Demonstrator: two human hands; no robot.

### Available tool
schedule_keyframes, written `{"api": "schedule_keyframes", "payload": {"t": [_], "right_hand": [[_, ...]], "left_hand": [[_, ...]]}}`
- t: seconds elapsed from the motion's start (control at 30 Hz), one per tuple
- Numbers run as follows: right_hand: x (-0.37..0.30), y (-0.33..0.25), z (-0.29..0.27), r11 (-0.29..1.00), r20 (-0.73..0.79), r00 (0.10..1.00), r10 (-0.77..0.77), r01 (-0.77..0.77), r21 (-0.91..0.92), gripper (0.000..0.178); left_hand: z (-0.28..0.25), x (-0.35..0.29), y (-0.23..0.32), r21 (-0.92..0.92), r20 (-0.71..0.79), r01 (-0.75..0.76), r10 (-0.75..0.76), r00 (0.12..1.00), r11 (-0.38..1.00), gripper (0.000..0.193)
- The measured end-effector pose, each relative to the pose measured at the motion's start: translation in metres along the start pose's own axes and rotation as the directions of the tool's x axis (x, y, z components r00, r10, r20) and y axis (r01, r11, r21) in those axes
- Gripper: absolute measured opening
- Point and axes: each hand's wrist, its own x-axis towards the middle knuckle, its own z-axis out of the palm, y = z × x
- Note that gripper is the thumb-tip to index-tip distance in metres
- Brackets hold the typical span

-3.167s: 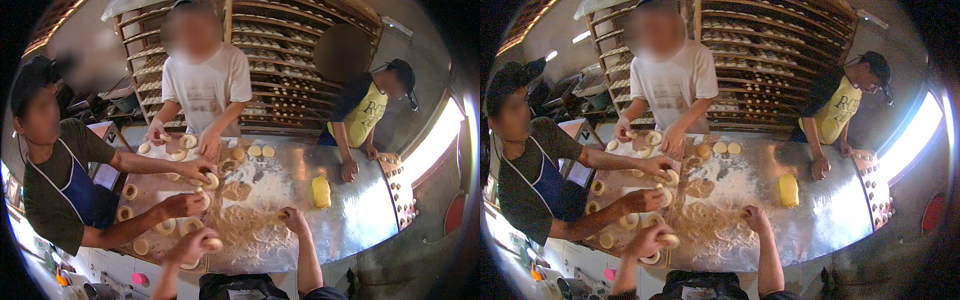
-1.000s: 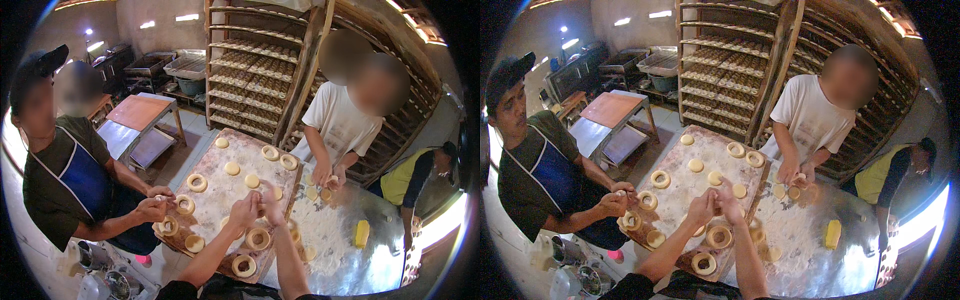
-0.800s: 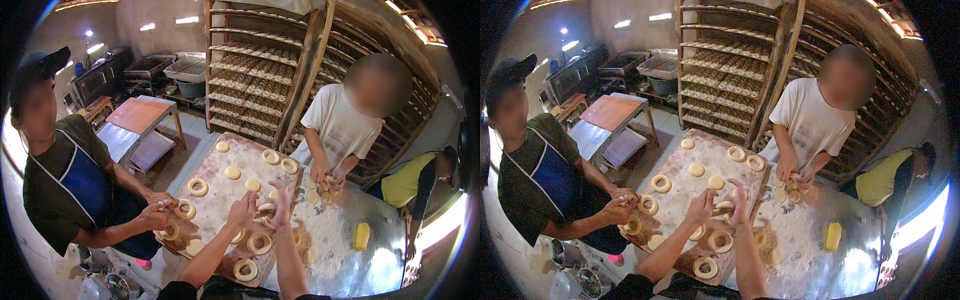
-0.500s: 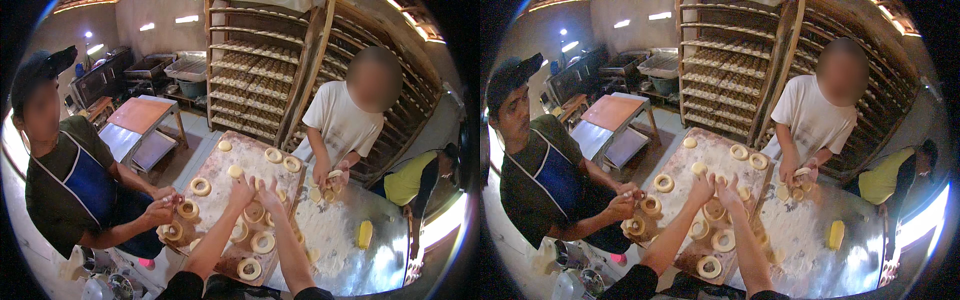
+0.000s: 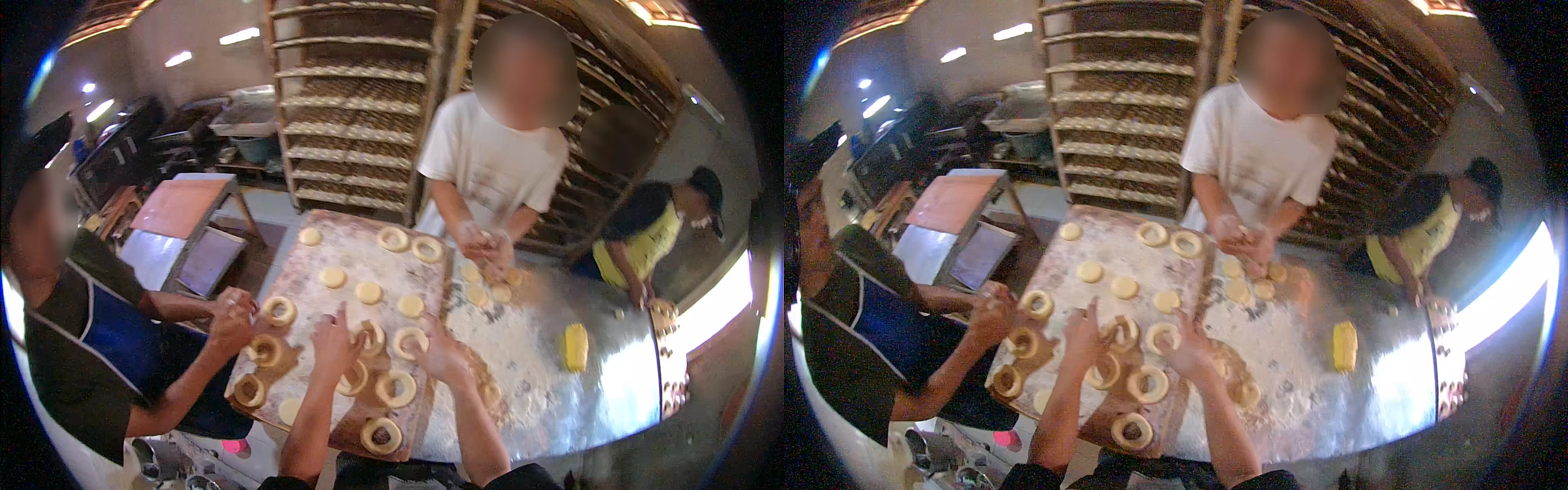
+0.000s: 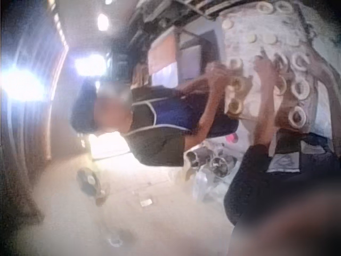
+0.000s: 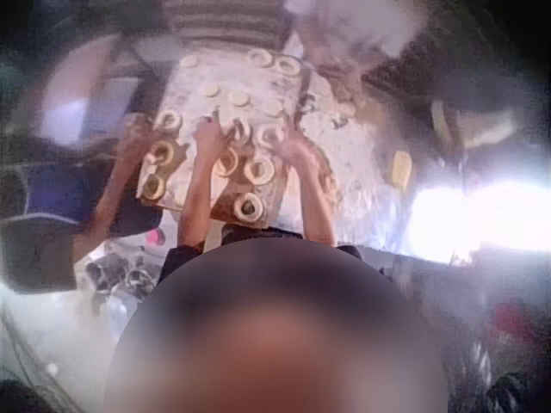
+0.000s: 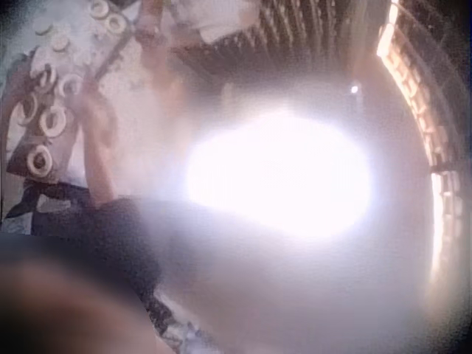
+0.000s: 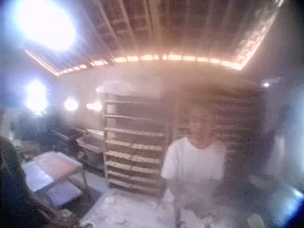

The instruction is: The person shapes small dough pieces into rings by hand and places them on a floured wooden board. Other workers also shape dough nearby, and a tray of finished rings is moved to a rack.

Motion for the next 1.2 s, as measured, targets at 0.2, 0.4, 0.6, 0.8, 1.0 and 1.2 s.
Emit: {"api": "schedule_keyframes", "payload": {"t": [0.2,0.4,0.6,0.8,1.0,1.2], "right_hand": [[-0.098,0.160,-0.040,0.729,-0.168,0.825,0.539,-0.557,-0.397,0.056],[-0.091,0.179,-0.018,0.952,0.010,0.954,0.299,-0.299,0.067,0.038],[-0.117,0.182,-0.093,0.662,0.057,0.998,0.034,-0.065,0.746,0.052],[-0.124,0.196,-0.139,0.735,0.133,0.987,-0.086,-0.027,0.678,0.061],[-0.142,0.220,-0.159,0.473,0.125,0.979,-0.160,-0.035,0.880,0.061],[-0.120,0.206,-0.127,0.929,-0.379,0.918,-0.114,0.233,0.286,0.070]], "left_hand": [[0.039,-0.057,0.087,-0.340,-0.028,-0.233,0.237,0.971,0.911,0.054],[0.106,-0.098,0.175,-0.435,0.422,-0.115,0.316,0.850,0.893,0.049],[0.136,-0.118,0.196,-0.804,0.567,0.396,0.372,0.735,0.443,0.025],[0.137,-0.142,0.241,-0.869,0.469,0.413,0.190,0.862,0.272,0.024],[0.120,-0.157,0.276,-0.822,0.513,0.374,0.272,0.814,0.431,0.033],[0.113,-0.171,0.307,-0.623,0.102,-0.135,0.252,0.962,0.770,0.028]]}}
